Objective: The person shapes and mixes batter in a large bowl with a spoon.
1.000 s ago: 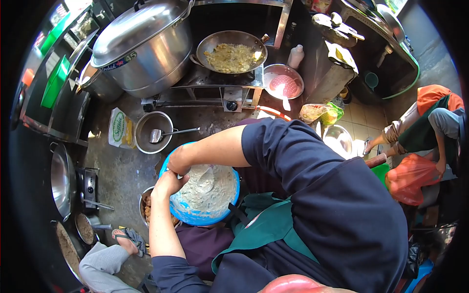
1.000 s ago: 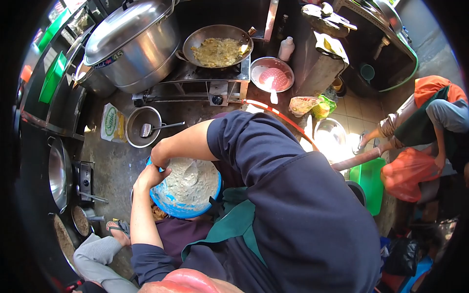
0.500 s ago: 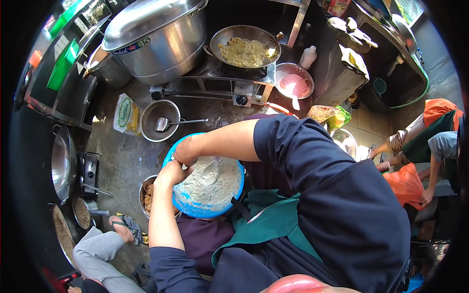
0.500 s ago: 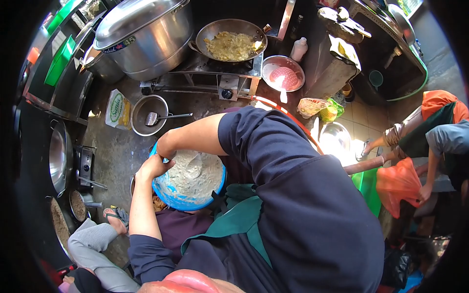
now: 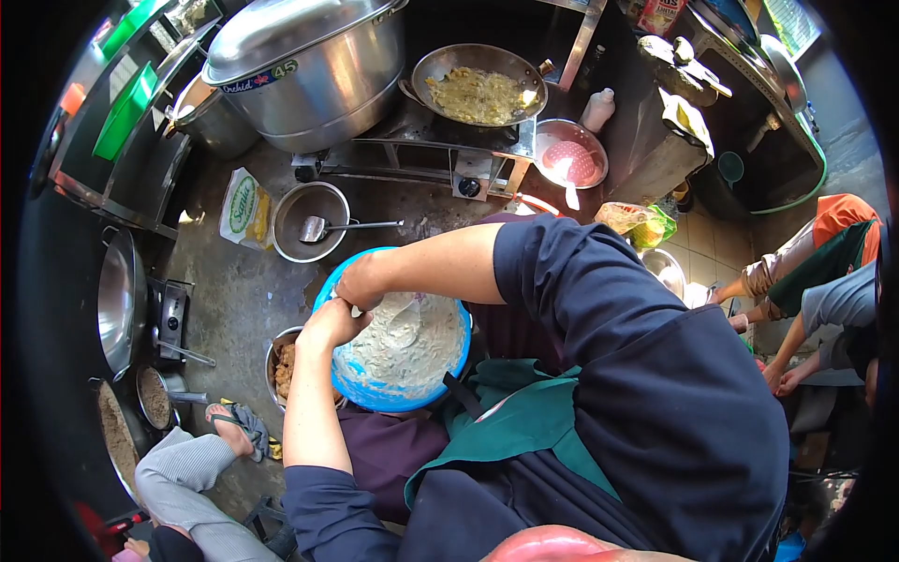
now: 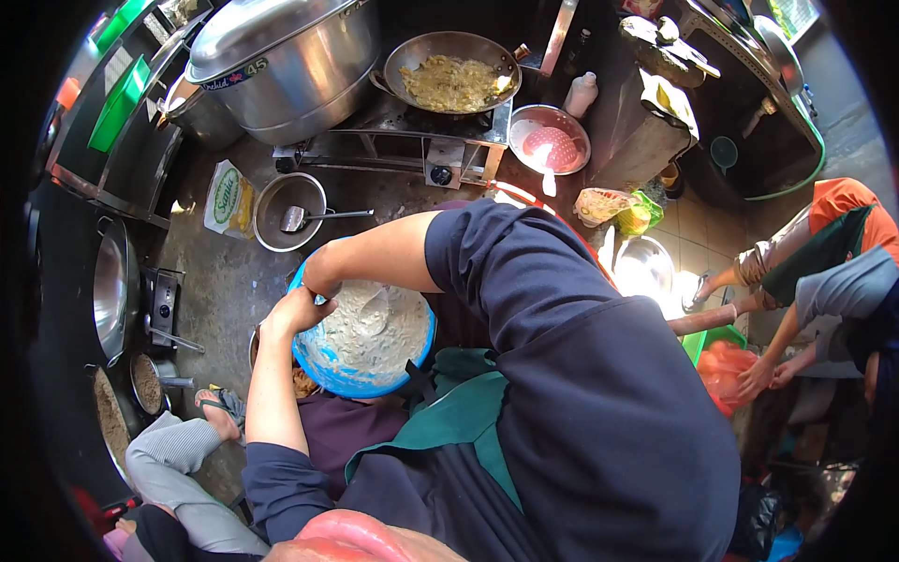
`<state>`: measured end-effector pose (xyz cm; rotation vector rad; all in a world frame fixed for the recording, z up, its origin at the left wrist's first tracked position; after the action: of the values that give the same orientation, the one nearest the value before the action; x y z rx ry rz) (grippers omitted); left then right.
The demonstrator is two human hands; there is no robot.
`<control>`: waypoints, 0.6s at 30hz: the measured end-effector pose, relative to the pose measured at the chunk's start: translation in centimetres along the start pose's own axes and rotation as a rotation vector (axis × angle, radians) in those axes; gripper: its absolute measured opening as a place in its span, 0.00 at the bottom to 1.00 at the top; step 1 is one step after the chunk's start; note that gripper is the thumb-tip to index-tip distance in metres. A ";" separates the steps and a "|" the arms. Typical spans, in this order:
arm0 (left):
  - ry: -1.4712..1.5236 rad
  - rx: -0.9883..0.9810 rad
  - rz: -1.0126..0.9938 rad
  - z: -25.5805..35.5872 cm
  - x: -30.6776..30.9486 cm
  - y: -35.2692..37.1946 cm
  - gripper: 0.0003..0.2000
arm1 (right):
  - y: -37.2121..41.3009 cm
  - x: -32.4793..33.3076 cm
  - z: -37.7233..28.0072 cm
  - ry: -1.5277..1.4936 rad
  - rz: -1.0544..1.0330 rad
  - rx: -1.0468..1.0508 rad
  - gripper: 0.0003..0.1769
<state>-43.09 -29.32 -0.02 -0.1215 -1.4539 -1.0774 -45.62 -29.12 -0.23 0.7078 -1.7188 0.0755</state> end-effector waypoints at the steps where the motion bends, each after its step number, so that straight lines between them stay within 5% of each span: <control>1: -0.008 0.006 0.001 0.0 0.0 0.0 0.26 | 0.0 0.0 0.1 -0.004 0.006 -0.009 0.15; 18: -0.006 -0.013 0.006 -0.1 -0.1 -0.1 0.26 | -0.1 -0.1 -0.1 0.002 0.007 0.017 0.15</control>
<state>-43.07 -29.37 -0.21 -0.1383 -1.4517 -1.0827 -45.50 -29.14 -0.33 0.7137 -1.7207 0.0958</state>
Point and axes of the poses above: each hand's wrist, its own y-axis away from the middle knuckle, its own x-axis out of the back of the hand, z = x × y, the point moved 9 cm from there along -y, towards the middle knuckle, and after that the axes turned 7 degrees about z, right-handed, at the moved point
